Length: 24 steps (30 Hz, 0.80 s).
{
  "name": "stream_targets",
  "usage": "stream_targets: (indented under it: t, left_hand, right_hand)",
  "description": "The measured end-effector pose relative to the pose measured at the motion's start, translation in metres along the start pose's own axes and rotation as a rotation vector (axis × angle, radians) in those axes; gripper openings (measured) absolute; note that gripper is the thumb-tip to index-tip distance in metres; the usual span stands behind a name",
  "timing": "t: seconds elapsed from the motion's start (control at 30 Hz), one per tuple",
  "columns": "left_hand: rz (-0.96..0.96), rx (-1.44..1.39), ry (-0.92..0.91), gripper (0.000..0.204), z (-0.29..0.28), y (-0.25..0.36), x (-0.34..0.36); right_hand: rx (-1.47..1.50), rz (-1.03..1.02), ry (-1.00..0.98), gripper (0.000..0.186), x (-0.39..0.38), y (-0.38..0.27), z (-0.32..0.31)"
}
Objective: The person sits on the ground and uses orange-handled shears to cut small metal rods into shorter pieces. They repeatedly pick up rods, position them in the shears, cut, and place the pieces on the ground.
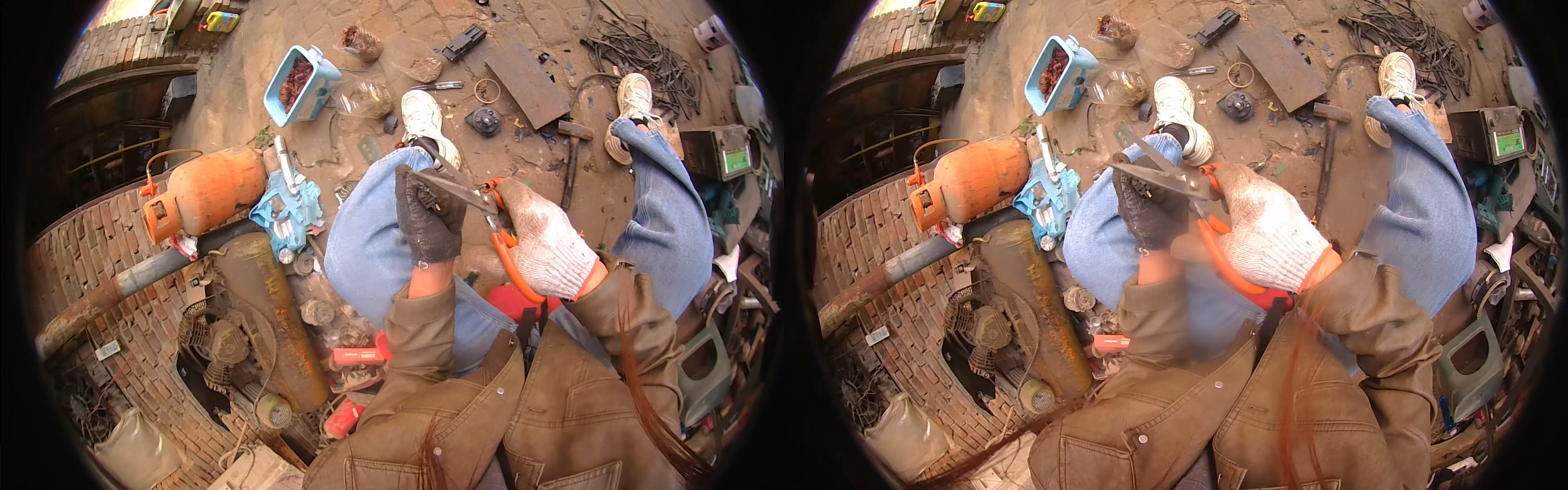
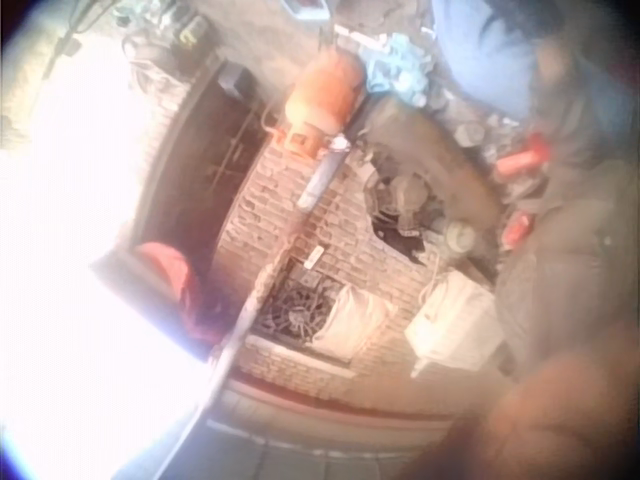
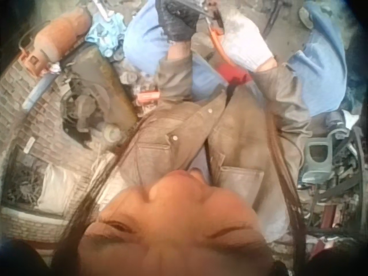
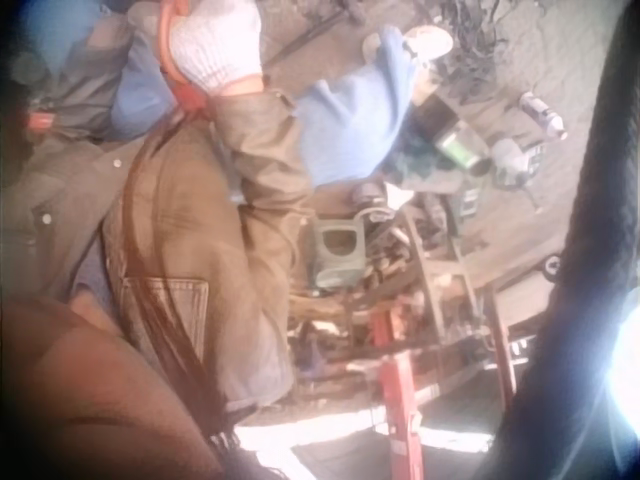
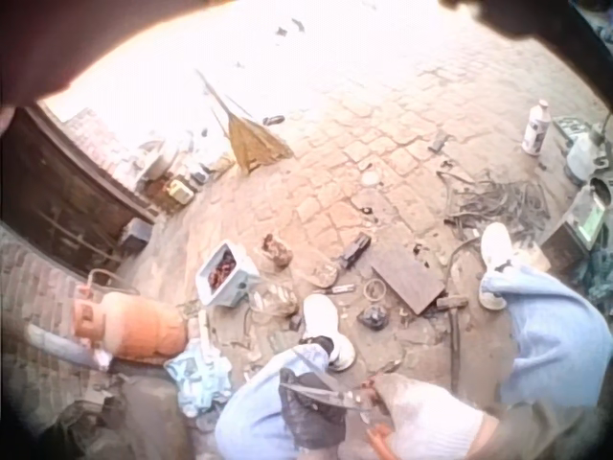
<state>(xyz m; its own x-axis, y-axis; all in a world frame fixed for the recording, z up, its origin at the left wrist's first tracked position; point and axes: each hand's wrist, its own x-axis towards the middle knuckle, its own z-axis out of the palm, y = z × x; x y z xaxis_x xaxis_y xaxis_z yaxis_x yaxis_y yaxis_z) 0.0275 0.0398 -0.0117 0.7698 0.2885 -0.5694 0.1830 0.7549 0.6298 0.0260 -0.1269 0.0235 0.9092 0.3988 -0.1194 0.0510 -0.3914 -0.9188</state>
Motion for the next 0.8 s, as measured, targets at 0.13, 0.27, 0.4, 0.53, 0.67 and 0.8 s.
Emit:
stream_targets:
  t: [0.13,0.27,0.4,0.53,0.67,0.8]
  left_hand:
    - [0.206,0.372,0.009,0.039,-0.011,-0.002,0.001]
    - [0.868,1.253,-0.246,0.036,-0.027,0.0,0.009]
    - [1.065,1.554,-0.252,0.033,-0.038,0.002,0.015]
    - [1.209,1.551,-0.192,0.033,-0.042,0.003,0.018]
    - [1.317,1.461,-0.186,0.032,-0.041,0.001,0.019]
    - [0.744,1.164,-0.192,0.028,-0.036,0.0,0.014]
  right_hand:
    - [-0.037,-0.124,0.087,0.05,-0.002,0.001,0.008]
    - [-0.102,-0.108,0.097,0.05,-0.002,0.001,0.009]
    - [-0.178,-0.123,0.127,0.053,-0.001,0.002,0.01]
    - [-0.136,-0.176,0.125,0.052,-0.002,0.004,0.012]
    - [-0.105,-0.125,0.089,0.048,-0.004,0.006,0.015]
    - [-0.032,-0.134,0.074,0.047,-0.005,0.003,0.019]
